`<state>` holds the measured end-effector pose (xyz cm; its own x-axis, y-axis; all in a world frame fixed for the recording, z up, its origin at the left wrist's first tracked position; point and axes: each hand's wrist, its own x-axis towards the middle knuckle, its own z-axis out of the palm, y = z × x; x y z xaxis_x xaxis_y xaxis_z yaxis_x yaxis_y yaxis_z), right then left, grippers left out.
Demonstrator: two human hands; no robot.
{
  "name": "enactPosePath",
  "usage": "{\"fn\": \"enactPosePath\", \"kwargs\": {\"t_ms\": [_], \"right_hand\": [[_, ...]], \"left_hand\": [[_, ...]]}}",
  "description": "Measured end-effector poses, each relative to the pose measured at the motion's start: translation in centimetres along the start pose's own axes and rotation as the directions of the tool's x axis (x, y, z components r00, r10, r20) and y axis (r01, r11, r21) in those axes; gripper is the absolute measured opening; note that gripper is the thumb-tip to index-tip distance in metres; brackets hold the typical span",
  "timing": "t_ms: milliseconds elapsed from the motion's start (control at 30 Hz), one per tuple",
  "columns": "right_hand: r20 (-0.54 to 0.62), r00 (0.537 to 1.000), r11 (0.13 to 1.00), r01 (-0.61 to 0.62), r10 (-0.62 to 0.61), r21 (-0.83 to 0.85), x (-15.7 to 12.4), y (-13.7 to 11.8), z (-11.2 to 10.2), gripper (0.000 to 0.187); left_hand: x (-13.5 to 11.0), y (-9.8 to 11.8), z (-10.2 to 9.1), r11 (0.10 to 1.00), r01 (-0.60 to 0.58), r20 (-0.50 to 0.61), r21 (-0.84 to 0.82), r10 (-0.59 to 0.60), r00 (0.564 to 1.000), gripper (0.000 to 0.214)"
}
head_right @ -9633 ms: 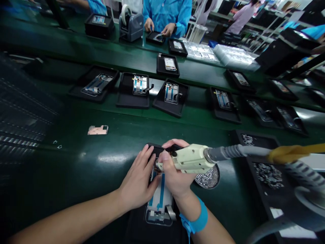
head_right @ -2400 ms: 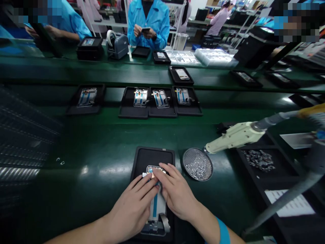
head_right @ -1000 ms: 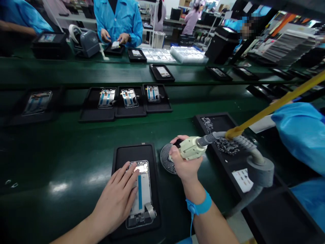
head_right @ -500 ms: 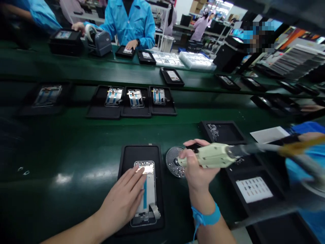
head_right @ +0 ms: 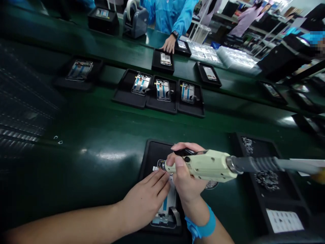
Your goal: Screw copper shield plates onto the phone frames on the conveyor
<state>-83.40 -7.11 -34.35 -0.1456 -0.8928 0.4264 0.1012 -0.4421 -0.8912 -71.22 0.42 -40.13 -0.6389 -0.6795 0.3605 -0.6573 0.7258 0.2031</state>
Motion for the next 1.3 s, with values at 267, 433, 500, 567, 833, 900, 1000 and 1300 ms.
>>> {"fn": "enactPosePath", "kwargs": {"t_ms": [267,433,500,567,833,900,1000,1300], "right_hand": [[0.037,0.999,0.999,-0.012,0.014,-0.051,-0.6,0.3,-0.3,0.026],[0.032,0.999,0.999,-0.010,0.011,-0.034,-0.5,0.4,-0.2,0.026],[0.036,0.999,1.000,-0.011,0.012,-0.023,-0.6,0.4,-0.2,0.026],[0.039,0.999,1.000,-0.014,0.015,-0.021,-0.7,0.4,-0.2,0.026],[0.139,0.990,0.999,0.033,-0.032,-0.009,-1.1,0.5,-0.4,0.030],[0.156,0.987,1.000,0.030,-0.030,0.001,-1.2,0.6,-0.5,0.030],[0.149,0.988,0.999,0.031,-0.032,0.010,-1.3,0.7,-0.4,0.032],[-0.063,0.993,0.993,0.105,-0.102,0.048,0.4,-1.9,-1.6,0.030]], "left_hand": [[-0.1,0.2,0.0,1.000,0.001,-0.026,-0.006,-0.001,1.000,0.040],[-0.1,0.2,0.0,1.000,0.010,-0.040,-0.020,-0.011,0.999,0.039],[-0.1,0.1,0.0,1.000,0.009,-0.040,-0.017,-0.009,0.999,0.039],[0.0,0.1,0.0,1.000,0.004,-0.032,-0.014,-0.005,0.999,0.039],[-0.2,0.1,0.2,0.999,0.004,-0.034,-0.043,-0.006,0.999,0.040],[-0.2,0.1,0.4,0.999,0.006,-0.024,-0.046,-0.007,1.000,0.040],[0.0,0.1,0.5,0.999,0.008,-0.038,-0.052,-0.010,0.999,0.037],[-1.5,-1.0,-3.8,0.914,0.333,-0.016,-0.231,-0.346,0.938,0.033]]}}
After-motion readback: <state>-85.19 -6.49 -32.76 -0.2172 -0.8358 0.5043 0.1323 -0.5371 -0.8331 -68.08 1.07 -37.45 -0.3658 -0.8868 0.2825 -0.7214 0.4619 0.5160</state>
